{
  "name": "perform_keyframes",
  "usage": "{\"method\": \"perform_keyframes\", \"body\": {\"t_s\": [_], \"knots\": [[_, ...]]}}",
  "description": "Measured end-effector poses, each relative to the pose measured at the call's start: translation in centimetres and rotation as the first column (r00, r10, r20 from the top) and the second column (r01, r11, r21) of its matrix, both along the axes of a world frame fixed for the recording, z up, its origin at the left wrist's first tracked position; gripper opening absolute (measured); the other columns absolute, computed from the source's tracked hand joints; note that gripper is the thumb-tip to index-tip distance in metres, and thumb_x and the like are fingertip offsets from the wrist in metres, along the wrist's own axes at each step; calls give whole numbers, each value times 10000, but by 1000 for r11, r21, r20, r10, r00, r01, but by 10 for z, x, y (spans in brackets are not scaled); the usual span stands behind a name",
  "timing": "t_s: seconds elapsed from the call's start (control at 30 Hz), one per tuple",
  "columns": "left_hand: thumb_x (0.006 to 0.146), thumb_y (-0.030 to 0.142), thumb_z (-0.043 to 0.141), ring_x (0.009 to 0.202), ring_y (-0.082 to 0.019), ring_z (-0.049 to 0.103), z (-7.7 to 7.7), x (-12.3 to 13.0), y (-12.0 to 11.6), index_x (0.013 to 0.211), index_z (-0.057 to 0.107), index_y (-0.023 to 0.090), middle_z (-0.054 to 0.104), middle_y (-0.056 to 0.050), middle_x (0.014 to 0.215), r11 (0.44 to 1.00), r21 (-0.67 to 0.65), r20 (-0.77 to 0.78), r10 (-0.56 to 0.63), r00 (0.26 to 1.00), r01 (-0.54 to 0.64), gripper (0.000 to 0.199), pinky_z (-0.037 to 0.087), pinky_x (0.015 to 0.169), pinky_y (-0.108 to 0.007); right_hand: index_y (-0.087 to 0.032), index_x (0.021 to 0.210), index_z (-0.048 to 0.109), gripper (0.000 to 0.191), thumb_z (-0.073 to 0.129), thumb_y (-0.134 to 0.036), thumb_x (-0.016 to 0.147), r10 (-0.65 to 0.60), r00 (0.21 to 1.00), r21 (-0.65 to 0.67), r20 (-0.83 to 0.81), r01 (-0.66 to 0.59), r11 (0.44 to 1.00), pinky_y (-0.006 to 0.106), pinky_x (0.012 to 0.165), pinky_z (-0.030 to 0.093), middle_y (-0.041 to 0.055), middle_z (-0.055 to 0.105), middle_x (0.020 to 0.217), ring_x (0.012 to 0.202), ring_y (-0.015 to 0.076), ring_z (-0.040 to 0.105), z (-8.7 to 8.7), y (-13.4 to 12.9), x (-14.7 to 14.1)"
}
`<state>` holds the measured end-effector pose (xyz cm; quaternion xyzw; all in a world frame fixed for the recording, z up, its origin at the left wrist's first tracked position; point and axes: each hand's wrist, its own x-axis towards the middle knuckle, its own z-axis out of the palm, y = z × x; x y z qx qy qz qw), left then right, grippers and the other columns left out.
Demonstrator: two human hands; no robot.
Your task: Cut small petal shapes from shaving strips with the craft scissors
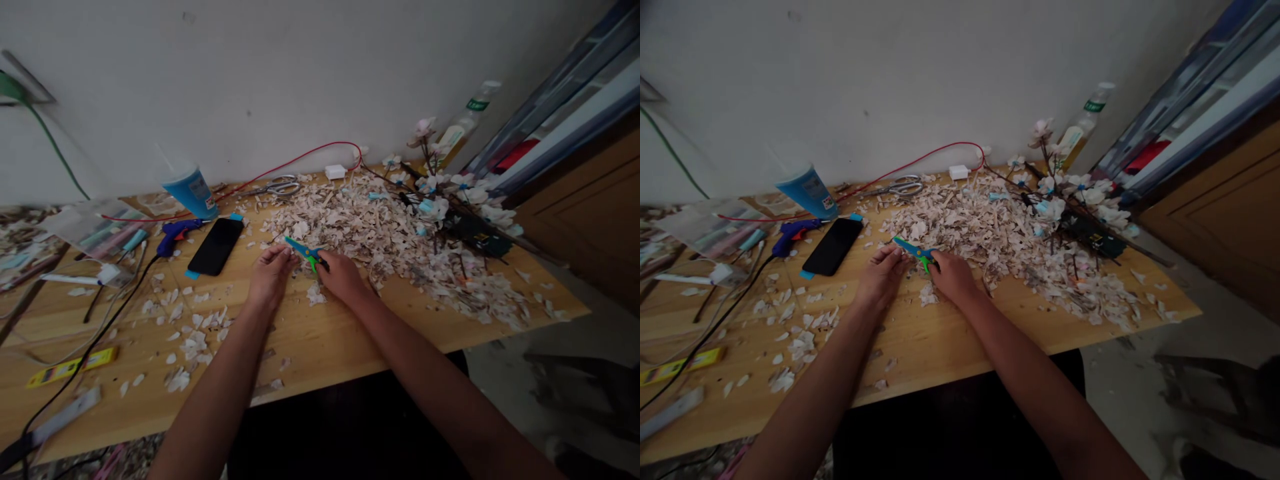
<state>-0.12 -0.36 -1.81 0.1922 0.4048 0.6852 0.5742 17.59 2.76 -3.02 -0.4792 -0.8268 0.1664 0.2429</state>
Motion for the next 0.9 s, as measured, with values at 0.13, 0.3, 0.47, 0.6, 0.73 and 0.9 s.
{"method": "perform_keyframes", "body": {"t_s": [0.13,0.3,0.47,0.6,0.73,0.9], "knots": [[599,200,921,690,-109,691,1,1,-1,876,712,169,726,-7,765,1000,-1,1,15,1000,-15,347,567,771,-259,-214,1038,641,172,533,-212,904,-3,1000,13,-9,3,1000,298,710,397,74,701,940,834,219,618,-3,2,0],[593,187,926,778,-101,691,-1,1,1,883,721,183,736,-6,847,997,48,49,62,997,-65,354,548,795,-232,-195,1015,601,199,606,-258,826,57,998,71,8,-57,996,334,788,426,94,673,977,896,240,597,3,-2,-2],[597,245,936,801,-115,688,-6,5,-1,810,710,182,730,4,832,996,75,45,39,998,-43,317,558,829,-260,-186,1009,586,197,588,-262,827,98,995,90,24,-100,991,350,817,428,94,660,970,915,244,586,6,-5,-3],[596,229,925,765,-113,685,-8,9,-2,779,703,179,721,12,786,998,50,51,22,998,-24,293,560,827,-260,-201,954,583,136,583,-243,825,108,994,71,8,-108,992,333,799,421,76,660,933,880,224,581,7,-5,-3],[609,201,906,781,-111,691,-9,11,-2,775,691,183,728,12,803,998,51,72,39,997,-43,272,557,850,-260,-213,892,574,68,583,-239,830,101,995,54,-2,-101,993,316,760,411,58,653,889,830,208,574,9,-5,-3],[638,197,890,769,-108,687,-8,11,-2,809,686,193,723,15,806,997,56,44,46,998,-48,267,556,826,-256,-220,883,586,50,589,-228,834,79,997,35,-8,-79,996,308,736,403,50,656,874,813,203,573,9,-5,-3]]}}
